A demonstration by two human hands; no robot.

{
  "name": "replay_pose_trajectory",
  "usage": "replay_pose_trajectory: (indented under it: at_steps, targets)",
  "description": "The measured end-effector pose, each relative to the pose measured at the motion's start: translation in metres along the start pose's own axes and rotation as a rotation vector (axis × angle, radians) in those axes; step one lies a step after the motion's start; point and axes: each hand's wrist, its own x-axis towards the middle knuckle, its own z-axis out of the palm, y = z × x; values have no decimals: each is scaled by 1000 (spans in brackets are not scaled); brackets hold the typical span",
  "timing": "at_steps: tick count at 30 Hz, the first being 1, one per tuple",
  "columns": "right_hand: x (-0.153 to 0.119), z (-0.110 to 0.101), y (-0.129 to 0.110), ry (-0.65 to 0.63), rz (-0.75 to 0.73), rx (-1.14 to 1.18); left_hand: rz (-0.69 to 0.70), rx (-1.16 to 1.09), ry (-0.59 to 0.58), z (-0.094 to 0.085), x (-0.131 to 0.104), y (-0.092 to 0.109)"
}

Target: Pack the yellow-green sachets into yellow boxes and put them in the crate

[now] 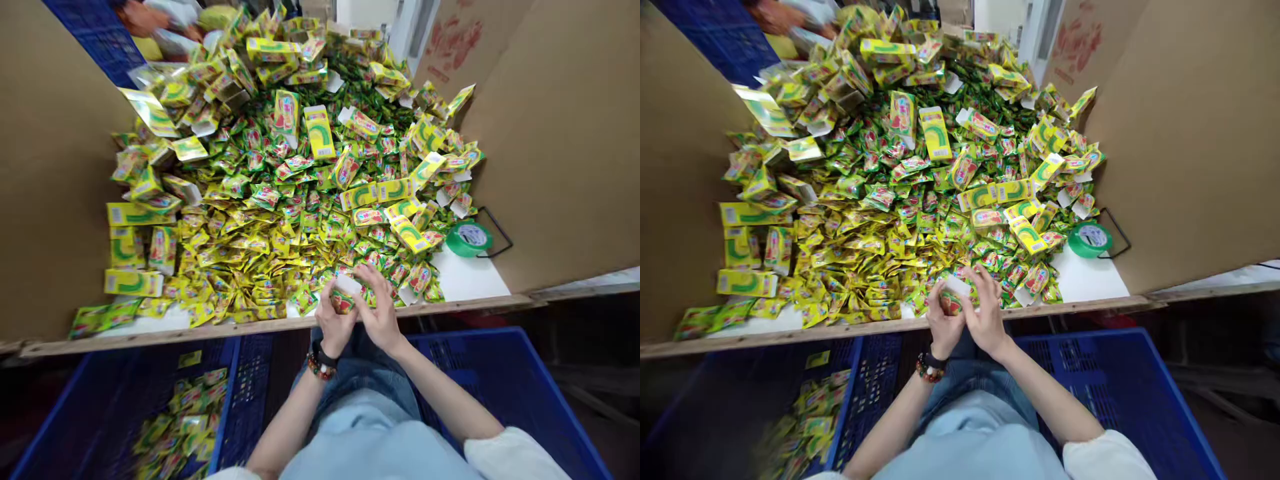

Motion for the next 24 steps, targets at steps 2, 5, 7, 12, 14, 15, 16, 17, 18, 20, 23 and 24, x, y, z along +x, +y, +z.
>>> replay_pose_trajectory:
  at_steps: [2,5,7,12,14,15,16,17,18,20,23,24]
  targets:
    - [4,6,10,-97,245,213,56,-26,-26,3,-4,-2]
    - [6,9,17,-242,428,402,95,-40,-74,3,-6,-2]
    - [5,8,14,-302,388,402,83,-35,-109,1,-4,2]
    - [0,4,7,-243,129,140,-19,-31,-237,-5,4,10]
    - [1,6,7,-184,154,119,-34,-27,-235,-3,4,10]
    - [1,8,8,-168,183,130,-28,-26,-219,-2,4,9]
    - [2,9,8,-158,212,145,-14,-23,-200,-1,3,8]
    - [3,10,8,-152,236,160,0,-20,-183,0,2,7]
    - [4,11,8,-149,252,170,10,-18,-170,1,2,6]
    - [6,12,8,-155,265,181,8,-16,-159,2,1,6]
    - [6,9,8,-210,225,189,-27,-24,-178,-1,2,7]
    - [5,7,9,-232,191,178,-38,-23,-182,-2,3,8]
